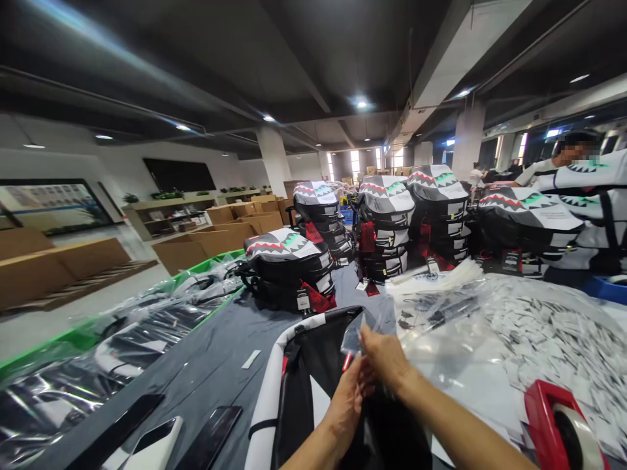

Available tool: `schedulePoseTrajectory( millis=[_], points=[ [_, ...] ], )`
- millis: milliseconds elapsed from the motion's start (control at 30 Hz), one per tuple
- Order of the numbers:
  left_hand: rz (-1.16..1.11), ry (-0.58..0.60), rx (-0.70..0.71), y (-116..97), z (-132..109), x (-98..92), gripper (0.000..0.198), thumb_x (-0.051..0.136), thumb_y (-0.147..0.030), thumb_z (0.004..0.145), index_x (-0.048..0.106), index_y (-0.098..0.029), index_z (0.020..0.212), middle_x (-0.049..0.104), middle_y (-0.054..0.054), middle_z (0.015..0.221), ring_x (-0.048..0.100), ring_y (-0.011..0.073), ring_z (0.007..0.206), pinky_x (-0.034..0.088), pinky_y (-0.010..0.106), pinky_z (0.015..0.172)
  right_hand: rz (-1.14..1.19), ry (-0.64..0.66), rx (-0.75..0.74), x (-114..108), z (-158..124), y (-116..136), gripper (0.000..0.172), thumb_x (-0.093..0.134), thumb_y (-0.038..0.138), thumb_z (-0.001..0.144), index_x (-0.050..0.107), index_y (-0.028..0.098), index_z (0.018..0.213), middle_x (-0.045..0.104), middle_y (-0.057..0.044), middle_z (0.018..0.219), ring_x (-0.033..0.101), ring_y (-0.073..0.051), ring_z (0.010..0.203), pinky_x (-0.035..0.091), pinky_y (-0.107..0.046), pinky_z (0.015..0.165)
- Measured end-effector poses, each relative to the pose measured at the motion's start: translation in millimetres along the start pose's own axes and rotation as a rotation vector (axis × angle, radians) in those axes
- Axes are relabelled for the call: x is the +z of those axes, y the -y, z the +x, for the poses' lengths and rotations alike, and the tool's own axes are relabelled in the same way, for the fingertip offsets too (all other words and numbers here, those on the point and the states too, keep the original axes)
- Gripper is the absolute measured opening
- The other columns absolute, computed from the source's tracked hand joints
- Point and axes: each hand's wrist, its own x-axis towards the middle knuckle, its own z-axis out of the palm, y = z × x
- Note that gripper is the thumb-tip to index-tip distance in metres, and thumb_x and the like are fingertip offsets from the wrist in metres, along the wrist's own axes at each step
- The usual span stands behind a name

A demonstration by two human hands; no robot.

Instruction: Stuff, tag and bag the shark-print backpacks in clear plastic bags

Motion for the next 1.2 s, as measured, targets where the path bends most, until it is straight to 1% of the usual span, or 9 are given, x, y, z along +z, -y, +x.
schedulePoseTrajectory(
  millis=[133,367,467,600,733,833,933,1033,1200],
  points=[
    [-0.295,-0.268,-0.067,-16,-18,-3.5,0.078,0.081,-0.080,0.048,0.075,-0.016,0.091,0.076,0.010,0.092,0.070,0.0244,0.082,0.048,0.029,0.066,0.149,0.094,-0.012,11,-13,44,0.017,0.052,0.015,0.094,0.060,0.020,0.107,0.076,-0.009,0.088,0.074,-0.025,0.077,0.037,-0.027,0.058],
    [-0.155,-0.299,0.030,-13,-67,-61.7,0.063,0.094,-0.065,0.038,0.072,-0.013,0.065,0.070,0.006,0.064,0.062,0.0163,0.059,0.051,0.027,0.060,0.544,0.194,-0.008,19,-57,64,0.018,0.071,0.019,0.081,0.062,0.022,0.097,0.073,0.000,0.084,0.068,-0.018,0.077,0.040,-0.024,0.066],
    [0.014,-0.396,0.107,1,-82,-84.0,0.063,0.086,-0.073,0.052,0.060,-0.017,0.056,0.055,-0.002,0.050,0.050,0.0111,0.048,0.042,0.023,0.050,0.736,0.206,-0.017,16,-65,61,0.012,0.066,0.023,0.082,0.058,0.021,0.075,0.068,0.002,0.075,0.062,-0.015,0.072,0.039,-0.023,0.065],
    [0.484,-0.450,0.346,8,-96,-105.5,0.069,0.068,-0.082,0.071,0.045,-0.021,0.049,0.043,-0.004,0.047,0.045,0.0131,0.048,0.041,0.026,0.051,0.956,0.136,0.034,20,-54,65,0.024,0.042,0.040,0.096,0.046,0.023,0.080,0.062,0.001,0.072,0.059,-0.015,0.069,0.044,-0.025,0.066],
    [1.023,-0.496,0.758,-10,-94,-103.6,0.045,0.060,-0.064,0.089,0.073,-0.021,0.090,0.072,0.007,0.085,0.067,0.0260,0.084,0.054,0.041,0.082,0.971,0.015,0.108,24,-43,85,0.033,0.026,0.049,0.100,0.038,0.025,0.081,0.053,0.001,0.074,0.053,-0.016,0.070,0.042,-0.028,0.067],
    [1.069,-0.429,0.863,-30,-80,-89.2,0.043,0.045,-0.046,0.102,0.066,-0.020,0.128,0.072,0.012,0.106,0.071,0.0256,0.095,0.057,0.041,0.085,0.878,-0.009,-0.013,18,-48,95,0.025,0.049,0.047,0.095,0.046,0.023,0.087,0.055,0.003,0.076,0.052,-0.015,0.068,0.038,-0.026,0.065],
    [1.010,-0.355,0.892,-49,-67,-80.7,0.036,0.040,-0.036,0.104,0.072,-0.021,0.113,0.072,0.007,0.090,0.072,0.0210,0.080,0.059,0.031,0.073,0.457,-0.188,-0.190,6,-56,80,0.009,0.055,0.021,0.089,0.056,0.022,0.098,0.062,0.002,0.078,0.053,-0.014,0.061,0.031,-0.027,0.058],
    [0.999,-0.507,1.040,-62,-65,-81.7,0.032,0.045,-0.030,0.102,0.073,-0.020,0.116,0.073,0.008,0.092,0.072,0.0210,0.082,0.059,0.031,0.076,0.022,-0.446,-0.058,-14,-57,40,0.026,0.039,0.013,0.097,0.063,0.022,0.090,0.065,-0.004,0.078,0.058,-0.017,0.064,0.032,-0.029,0.057],
    [1.046,-0.543,1.079,-58,-66,-88.5,0.039,0.043,-0.024,0.099,0.071,-0.022,0.127,0.074,0.010,0.098,0.072,0.0238,0.089,0.057,0.037,0.088,0.284,-0.459,0.191,-43,-82,-12,0.031,0.043,0.045,0.100,0.066,0.025,0.092,0.070,-0.007,0.092,0.068,-0.023,0.080,0.051,-0.030,0.065]
  ],
)
